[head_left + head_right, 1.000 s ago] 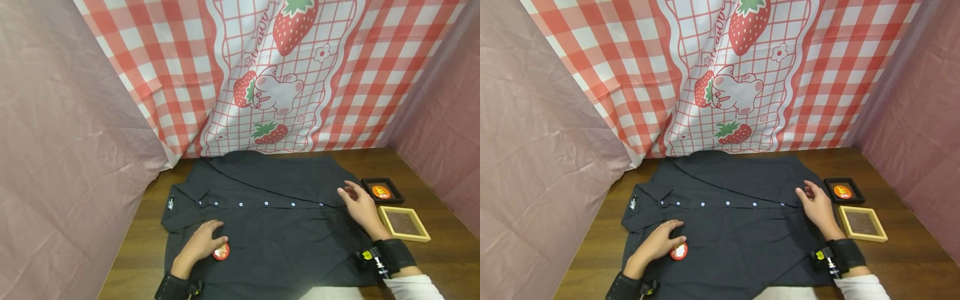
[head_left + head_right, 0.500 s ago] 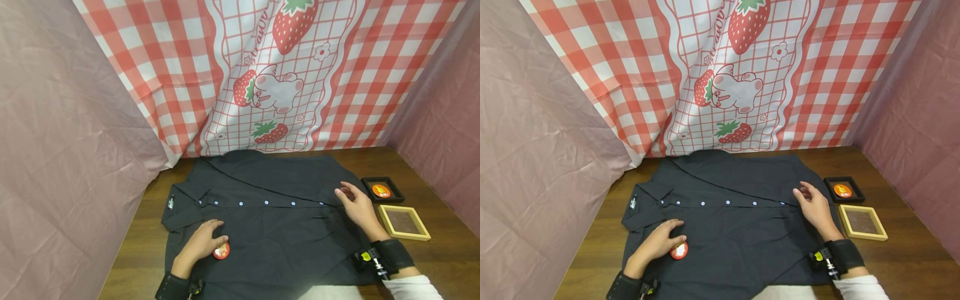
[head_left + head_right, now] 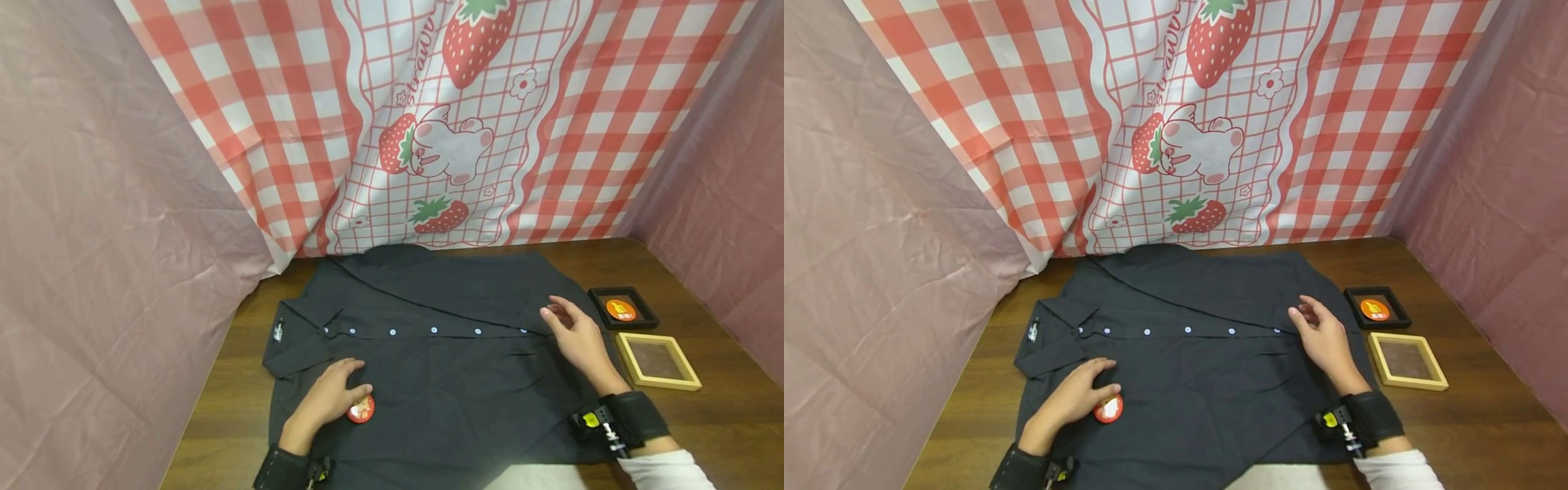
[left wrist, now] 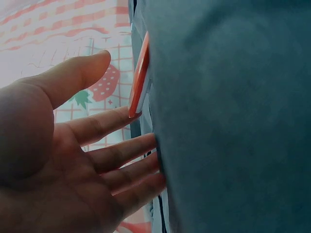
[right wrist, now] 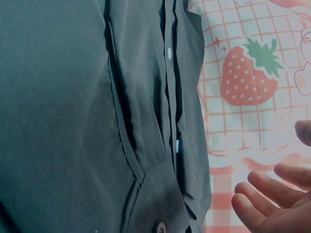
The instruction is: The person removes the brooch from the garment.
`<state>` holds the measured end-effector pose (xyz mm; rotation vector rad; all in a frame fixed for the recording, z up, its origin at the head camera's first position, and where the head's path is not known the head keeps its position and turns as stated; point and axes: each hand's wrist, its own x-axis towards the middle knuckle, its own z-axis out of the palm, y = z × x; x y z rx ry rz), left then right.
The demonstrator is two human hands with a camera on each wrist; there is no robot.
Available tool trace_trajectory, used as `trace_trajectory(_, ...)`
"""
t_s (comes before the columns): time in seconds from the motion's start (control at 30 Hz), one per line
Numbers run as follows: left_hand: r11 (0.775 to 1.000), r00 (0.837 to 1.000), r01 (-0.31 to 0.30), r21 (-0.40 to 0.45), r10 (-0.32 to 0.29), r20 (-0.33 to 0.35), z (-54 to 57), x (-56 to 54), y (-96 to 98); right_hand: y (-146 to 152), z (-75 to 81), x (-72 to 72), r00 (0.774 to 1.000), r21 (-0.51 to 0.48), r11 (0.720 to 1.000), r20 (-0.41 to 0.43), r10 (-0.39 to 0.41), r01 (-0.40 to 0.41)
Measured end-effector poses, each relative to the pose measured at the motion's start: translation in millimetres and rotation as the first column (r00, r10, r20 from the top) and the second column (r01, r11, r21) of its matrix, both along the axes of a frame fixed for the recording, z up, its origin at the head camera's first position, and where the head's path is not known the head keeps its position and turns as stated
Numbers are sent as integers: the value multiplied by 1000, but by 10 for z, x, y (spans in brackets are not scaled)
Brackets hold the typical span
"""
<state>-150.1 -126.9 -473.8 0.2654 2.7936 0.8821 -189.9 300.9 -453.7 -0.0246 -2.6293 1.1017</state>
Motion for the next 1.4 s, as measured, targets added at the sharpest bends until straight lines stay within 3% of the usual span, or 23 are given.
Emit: trace_trajectory(1.4, 1000, 1000, -3, 27, 3, 7, 22, 11, 9, -328, 8, 15, 997, -78, 995, 30, 64, -62)
